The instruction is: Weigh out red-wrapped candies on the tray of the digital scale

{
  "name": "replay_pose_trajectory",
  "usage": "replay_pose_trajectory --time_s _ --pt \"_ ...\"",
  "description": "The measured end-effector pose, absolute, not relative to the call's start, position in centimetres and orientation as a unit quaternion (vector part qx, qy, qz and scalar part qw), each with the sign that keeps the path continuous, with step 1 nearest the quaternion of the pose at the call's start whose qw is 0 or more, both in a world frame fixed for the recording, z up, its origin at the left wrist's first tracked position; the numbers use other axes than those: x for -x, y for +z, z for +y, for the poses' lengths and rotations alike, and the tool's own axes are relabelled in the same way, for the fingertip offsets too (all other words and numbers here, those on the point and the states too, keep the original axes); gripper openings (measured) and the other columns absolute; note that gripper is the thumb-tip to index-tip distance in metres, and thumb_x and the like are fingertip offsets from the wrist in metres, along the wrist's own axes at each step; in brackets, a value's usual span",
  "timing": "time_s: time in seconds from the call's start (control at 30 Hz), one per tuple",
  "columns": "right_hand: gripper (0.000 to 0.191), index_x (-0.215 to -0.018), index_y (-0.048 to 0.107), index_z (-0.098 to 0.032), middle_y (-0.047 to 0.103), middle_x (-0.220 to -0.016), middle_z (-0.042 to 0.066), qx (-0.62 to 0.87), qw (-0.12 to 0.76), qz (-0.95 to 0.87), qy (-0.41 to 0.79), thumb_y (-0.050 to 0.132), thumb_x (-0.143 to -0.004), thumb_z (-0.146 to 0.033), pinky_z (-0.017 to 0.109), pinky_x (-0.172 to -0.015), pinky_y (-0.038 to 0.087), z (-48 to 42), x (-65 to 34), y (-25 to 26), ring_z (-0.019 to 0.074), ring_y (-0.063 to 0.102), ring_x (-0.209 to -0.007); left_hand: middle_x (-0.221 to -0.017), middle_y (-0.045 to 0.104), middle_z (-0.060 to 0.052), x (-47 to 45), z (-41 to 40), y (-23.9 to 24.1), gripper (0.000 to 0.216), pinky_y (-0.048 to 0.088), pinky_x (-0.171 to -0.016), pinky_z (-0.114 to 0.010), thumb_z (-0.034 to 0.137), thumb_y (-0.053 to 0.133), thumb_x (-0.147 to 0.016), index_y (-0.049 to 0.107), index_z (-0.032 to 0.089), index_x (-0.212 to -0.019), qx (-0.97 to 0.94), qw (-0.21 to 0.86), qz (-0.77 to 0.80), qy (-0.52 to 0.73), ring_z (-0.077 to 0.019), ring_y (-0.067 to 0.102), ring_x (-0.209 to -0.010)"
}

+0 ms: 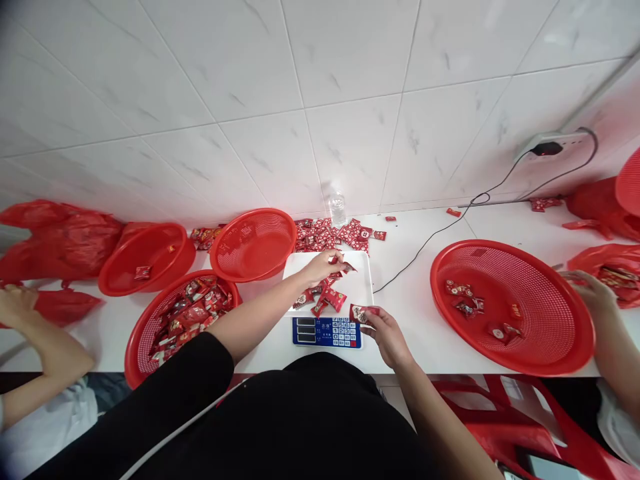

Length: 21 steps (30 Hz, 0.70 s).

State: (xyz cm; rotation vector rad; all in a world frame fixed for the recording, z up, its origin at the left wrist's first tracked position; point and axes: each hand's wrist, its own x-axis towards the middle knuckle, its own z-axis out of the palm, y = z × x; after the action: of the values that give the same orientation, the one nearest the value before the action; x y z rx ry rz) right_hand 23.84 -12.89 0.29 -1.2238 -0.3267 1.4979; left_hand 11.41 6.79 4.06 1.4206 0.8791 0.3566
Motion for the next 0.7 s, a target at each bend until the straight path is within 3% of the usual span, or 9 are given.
replay_pose_trajectory --time_s 0.13,0.23,0.3,0.5,0.6,0.7 --pt "0.013 -0.082 0.062 -0.023 0.069 -0.086 -0.001 0.398 0.621 -0.014 0.675 0.068 -0.072 -0.029 0.038 -0.088 0.046 -12.7 -25.3 -0.5 0.019 0.061 -0.091 -0.087 0.054 -0.001 -12.4 1.5 4.9 0.017 0.05 -0.068 -0.03 0.028 0.067 -0.075 0.053 0.017 -0.078 -0.687 0.637 0.326 0.125 -0.0126 0.057 -0.073" --pt "0.023 -0.092 0.063 -0.023 0.07 -0.088 0.002 0.35 0.593 0.014 0.725 0.064 -0.075 -0.039 0.038 -0.082 0.048 -12.6 -25.2 -0.3 0.0202 0.063 -0.086 -0.093 0.051 -0.002 -12.0 -1.9 4.8 0.008 0.047 -0.079 -0.029 0.017 0.065 -0.073 0.057 0.017 -0.073 -0.784 0.544 0.279 0.108 -0.015 0.055 -0.088" --pt "0.029 -0.095 0.063 -0.023 0.069 -0.082 0.002 0.339 0.563 0.017 0.753 0.061 -0.077 -0.046 0.035 -0.072 0.05 -12.7 -24.5 0.0 0.0191 0.063 -0.076 -0.098 0.049 -0.003 -11.5 -3.7 4.3 0.007 0.045 -0.079 -0.027 0.013 0.061 -0.074 0.057 0.018 -0.072 -0.82 0.501 0.265 0.079 -0.0143 0.053 -0.087" --pt "0.032 -0.083 0.063 -0.021 0.068 -0.073 -0.001 0.327 0.499 0.025 0.802 0.055 -0.081 -0.052 0.029 -0.066 0.047 -13.7 -21.7 -0.3 0.0153 0.062 -0.069 -0.103 0.047 -0.003 -9.8 -7.4 3.3 0.009 0.043 -0.076 -0.027 0.02 0.053 -0.083 0.061 0.022 -0.086 -0.857 0.441 0.266 0.014 -0.015 0.054 -0.084" --pt "0.033 -0.082 0.065 -0.02 0.069 -0.075 0.0 0.322 0.48 0.056 0.814 0.059 -0.077 -0.053 0.025 -0.061 0.047 -14.3 -20.8 -0.7 0.0153 0.063 -0.068 -0.108 0.048 -0.003 -8.8 -8.5 3.2 0.019 0.043 -0.082 -0.03 0.027 0.06 -0.081 0.062 0.025 -0.1 -0.856 0.44 0.271 0.0 -0.0182 0.054 -0.092" --pt "0.034 -0.082 0.066 -0.018 0.07 -0.076 0.003 0.333 0.489 0.045 0.805 0.061 -0.075 -0.051 0.028 -0.066 0.05 -14.9 -20.0 -0.9 0.0176 0.065 -0.072 -0.116 0.047 -0.005 -7.6 -8.9 3.3 0.049 0.04 -0.092 -0.033 0.03 0.071 -0.073 0.056 0.029 -0.119 -0.834 0.484 0.263 0.03 -0.0213 0.051 -0.104"
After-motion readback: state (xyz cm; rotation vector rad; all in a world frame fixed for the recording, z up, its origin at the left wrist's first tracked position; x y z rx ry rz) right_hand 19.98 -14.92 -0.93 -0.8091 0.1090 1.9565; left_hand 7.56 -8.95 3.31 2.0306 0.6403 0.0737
